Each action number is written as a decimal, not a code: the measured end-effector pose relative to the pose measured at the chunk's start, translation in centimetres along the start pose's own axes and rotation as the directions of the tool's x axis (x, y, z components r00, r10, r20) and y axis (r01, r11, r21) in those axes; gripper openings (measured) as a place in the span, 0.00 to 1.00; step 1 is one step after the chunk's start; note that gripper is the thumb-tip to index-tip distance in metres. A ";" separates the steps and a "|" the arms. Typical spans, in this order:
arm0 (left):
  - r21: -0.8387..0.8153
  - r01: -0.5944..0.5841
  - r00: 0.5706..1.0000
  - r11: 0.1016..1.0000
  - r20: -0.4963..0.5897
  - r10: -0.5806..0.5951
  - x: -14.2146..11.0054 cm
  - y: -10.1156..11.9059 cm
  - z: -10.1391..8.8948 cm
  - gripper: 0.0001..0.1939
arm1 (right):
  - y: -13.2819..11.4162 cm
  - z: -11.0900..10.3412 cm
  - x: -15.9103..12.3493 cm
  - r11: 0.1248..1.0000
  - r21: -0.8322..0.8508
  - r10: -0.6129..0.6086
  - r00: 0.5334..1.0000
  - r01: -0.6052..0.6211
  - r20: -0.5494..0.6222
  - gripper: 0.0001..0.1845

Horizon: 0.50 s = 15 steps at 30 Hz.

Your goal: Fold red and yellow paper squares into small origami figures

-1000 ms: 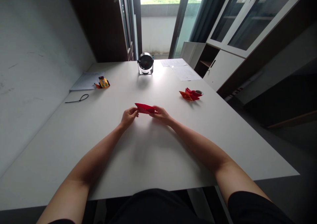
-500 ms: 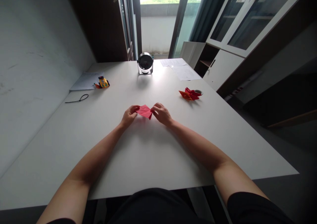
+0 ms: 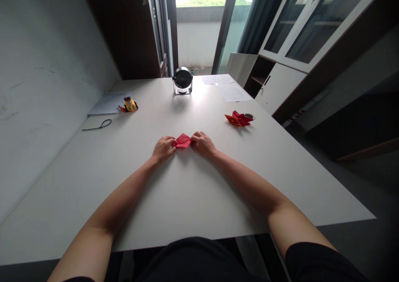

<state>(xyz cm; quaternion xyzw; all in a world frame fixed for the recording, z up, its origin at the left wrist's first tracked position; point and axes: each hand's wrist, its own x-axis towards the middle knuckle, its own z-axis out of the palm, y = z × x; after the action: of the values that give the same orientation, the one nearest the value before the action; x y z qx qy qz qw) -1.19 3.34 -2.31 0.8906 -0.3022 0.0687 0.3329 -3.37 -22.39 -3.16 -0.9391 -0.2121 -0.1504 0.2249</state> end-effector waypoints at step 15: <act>-0.017 0.030 0.999 0.999 0.023 -0.029 0.3 -0.4 0.0 0.11 | 0.8 0.3 0.0 0.998 0.024 0.056 0.998 -0.055 -0.032 0.11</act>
<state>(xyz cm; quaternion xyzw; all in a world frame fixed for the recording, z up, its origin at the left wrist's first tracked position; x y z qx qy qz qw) -0.70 3.39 -2.45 0.8928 -0.2933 0.0511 0.3380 -2.89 -22.88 -3.73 -0.9393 -0.1840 -0.1570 0.2432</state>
